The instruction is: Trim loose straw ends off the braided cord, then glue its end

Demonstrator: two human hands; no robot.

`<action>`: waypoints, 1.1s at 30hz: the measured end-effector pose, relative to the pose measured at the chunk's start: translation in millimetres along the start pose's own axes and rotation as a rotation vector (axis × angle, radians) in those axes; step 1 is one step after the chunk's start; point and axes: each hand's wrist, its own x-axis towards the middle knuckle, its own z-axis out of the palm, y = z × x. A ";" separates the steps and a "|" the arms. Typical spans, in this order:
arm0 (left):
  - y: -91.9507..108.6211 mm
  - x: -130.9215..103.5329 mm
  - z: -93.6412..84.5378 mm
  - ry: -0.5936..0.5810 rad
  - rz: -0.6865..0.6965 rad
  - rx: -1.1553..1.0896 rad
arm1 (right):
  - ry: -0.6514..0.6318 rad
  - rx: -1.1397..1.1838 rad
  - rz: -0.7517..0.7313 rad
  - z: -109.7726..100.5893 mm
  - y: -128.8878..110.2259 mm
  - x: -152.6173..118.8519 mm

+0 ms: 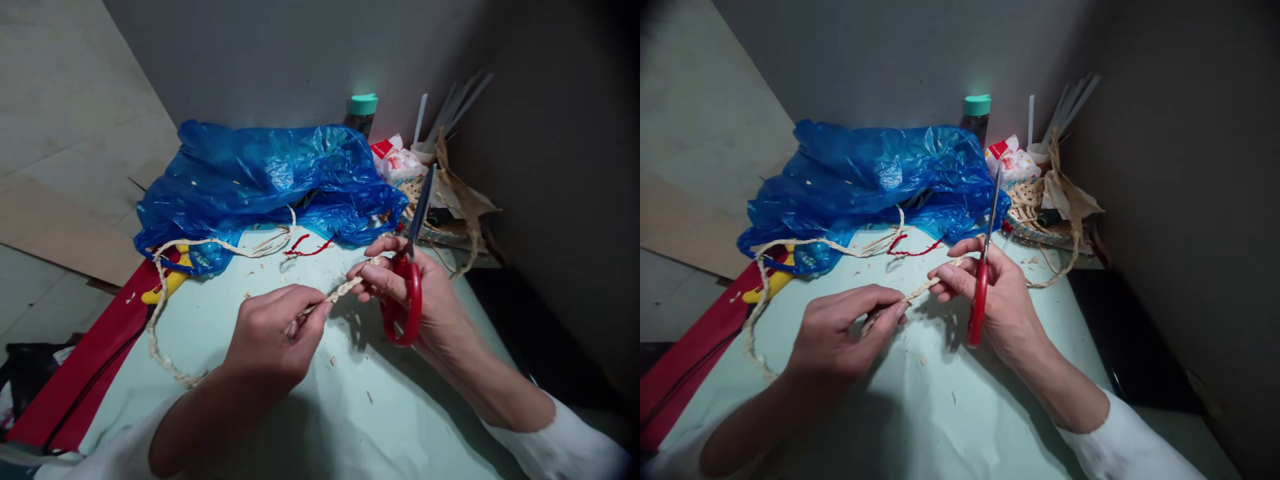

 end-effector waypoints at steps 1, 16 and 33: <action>-1.4 -0.9 1.2 0.051 0.085 0.091 | 0.005 -0.012 -0.021 0.2 -1.4 -0.4; -5.3 17.6 -12.5 -0.373 -0.543 -0.793 | -0.045 -0.156 -0.231 0.1 -0.3 -2.2; 4.3 14.7 -6.0 -0.197 -0.479 -0.372 | 0.194 -0.002 -0.094 0.1 -6.6 3.8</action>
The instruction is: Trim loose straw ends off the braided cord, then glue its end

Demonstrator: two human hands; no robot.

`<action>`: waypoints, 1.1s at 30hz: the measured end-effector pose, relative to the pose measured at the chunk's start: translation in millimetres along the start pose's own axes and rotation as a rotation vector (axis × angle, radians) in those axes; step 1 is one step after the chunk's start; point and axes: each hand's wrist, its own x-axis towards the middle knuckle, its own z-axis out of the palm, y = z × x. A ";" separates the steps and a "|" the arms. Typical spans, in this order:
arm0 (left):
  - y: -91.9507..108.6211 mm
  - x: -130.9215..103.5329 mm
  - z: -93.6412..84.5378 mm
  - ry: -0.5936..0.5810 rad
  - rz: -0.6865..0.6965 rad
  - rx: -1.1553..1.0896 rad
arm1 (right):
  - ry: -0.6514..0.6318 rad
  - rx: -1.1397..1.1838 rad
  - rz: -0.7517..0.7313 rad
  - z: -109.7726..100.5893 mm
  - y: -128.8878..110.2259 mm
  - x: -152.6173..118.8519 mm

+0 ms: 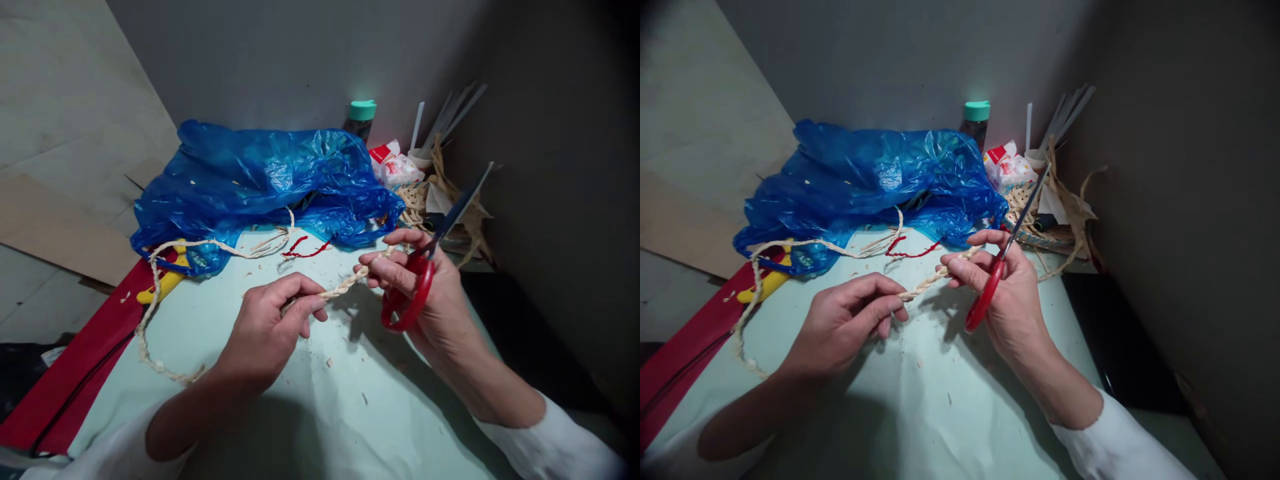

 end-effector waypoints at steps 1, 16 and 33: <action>0.4 -0.1 -0.7 -0.012 -0.011 -0.031 | 0.002 -0.014 -0.016 -0.2 -1.5 -0.2; -2.1 3.8 -13.6 -0.036 -0.040 -0.234 | 0.124 -0.004 -0.167 -8.7 -14.6 9.5; 6.5 2.3 -20.7 0.113 0.100 -0.122 | 0.162 -0.025 -0.176 -13.3 -12.6 17.7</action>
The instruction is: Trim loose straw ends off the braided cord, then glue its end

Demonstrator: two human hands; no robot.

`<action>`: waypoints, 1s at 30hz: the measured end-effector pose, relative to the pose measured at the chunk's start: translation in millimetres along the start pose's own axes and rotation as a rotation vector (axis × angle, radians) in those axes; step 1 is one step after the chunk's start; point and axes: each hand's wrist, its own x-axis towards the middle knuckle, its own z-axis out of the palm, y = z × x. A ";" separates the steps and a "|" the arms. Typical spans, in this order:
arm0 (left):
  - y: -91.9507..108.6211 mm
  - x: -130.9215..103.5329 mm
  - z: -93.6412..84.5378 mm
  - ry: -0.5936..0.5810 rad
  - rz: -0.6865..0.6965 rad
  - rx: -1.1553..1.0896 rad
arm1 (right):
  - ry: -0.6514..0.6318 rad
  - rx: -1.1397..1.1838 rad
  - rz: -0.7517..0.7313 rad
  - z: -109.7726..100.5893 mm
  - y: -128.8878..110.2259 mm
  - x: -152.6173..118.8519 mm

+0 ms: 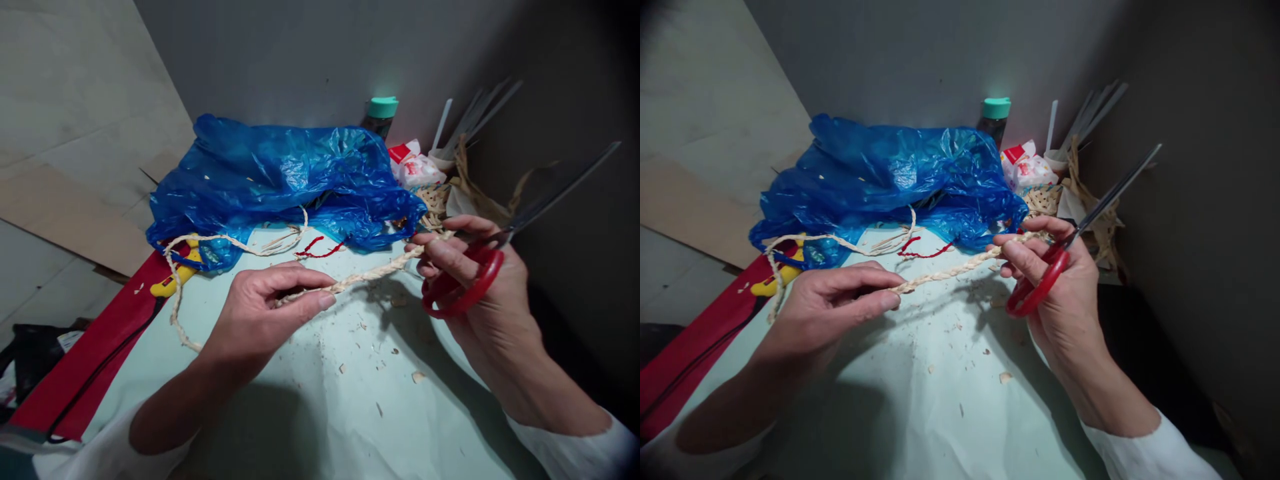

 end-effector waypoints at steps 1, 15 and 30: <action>-0.3 0.0 0.3 0.003 0.001 -0.007 | 0.001 -0.007 0.003 0.2 0.6 0.3; -0.5 4.2 -4.2 -0.026 -0.136 -0.142 | -0.529 -0.943 -0.323 -9.9 -4.3 -17.0; -2.5 2.7 0.3 0.040 0.018 -0.074 | -0.738 -1.548 -0.738 -8.2 3.0 -28.0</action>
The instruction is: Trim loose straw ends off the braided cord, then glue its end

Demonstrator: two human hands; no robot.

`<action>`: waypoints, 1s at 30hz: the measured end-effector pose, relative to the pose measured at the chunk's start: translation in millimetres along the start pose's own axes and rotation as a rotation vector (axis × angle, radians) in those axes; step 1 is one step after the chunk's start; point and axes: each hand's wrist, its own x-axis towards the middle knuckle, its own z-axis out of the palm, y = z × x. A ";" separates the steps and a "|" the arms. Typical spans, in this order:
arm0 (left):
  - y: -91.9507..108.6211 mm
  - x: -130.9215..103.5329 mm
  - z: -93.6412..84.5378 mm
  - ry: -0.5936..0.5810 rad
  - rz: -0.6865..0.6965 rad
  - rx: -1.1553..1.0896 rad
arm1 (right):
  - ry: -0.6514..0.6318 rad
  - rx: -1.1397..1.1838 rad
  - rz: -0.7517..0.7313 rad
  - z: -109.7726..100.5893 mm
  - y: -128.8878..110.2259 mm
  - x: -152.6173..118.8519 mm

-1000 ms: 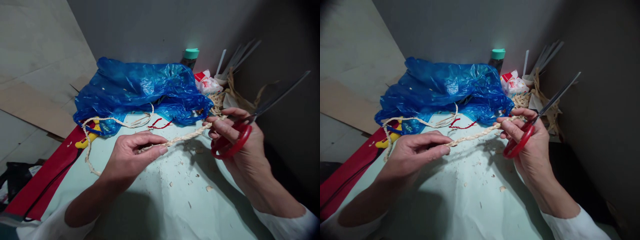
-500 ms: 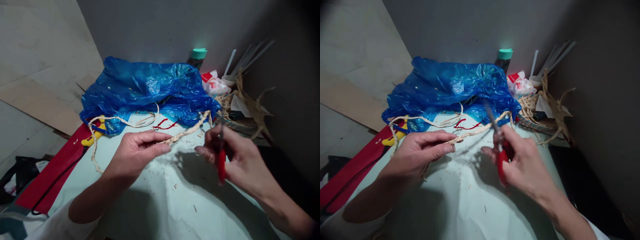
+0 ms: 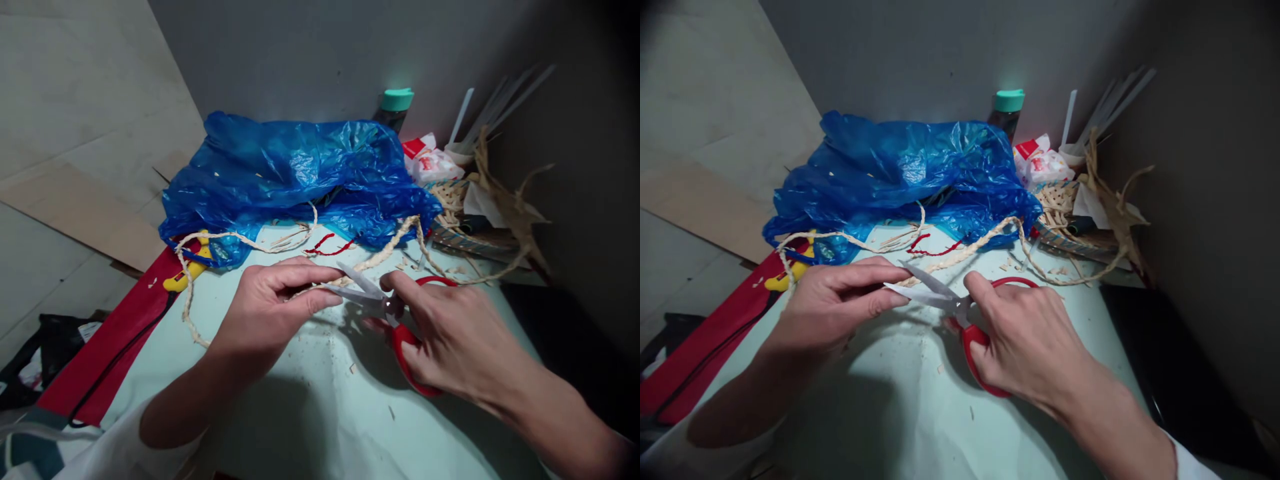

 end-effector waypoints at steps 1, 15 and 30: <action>0.7 -0.3 0.3 -0.005 -0.001 0.004 | 0.011 -0.026 -0.015 0.4 0.8 -0.4; -1.7 -0.7 -5.0 -0.112 0.057 0.046 | 0.074 -0.045 -0.080 4.5 1.5 -0.7; -5.8 3.0 -4.8 -0.186 -0.042 -0.003 | 0.106 -0.160 -0.134 7.3 3.8 0.5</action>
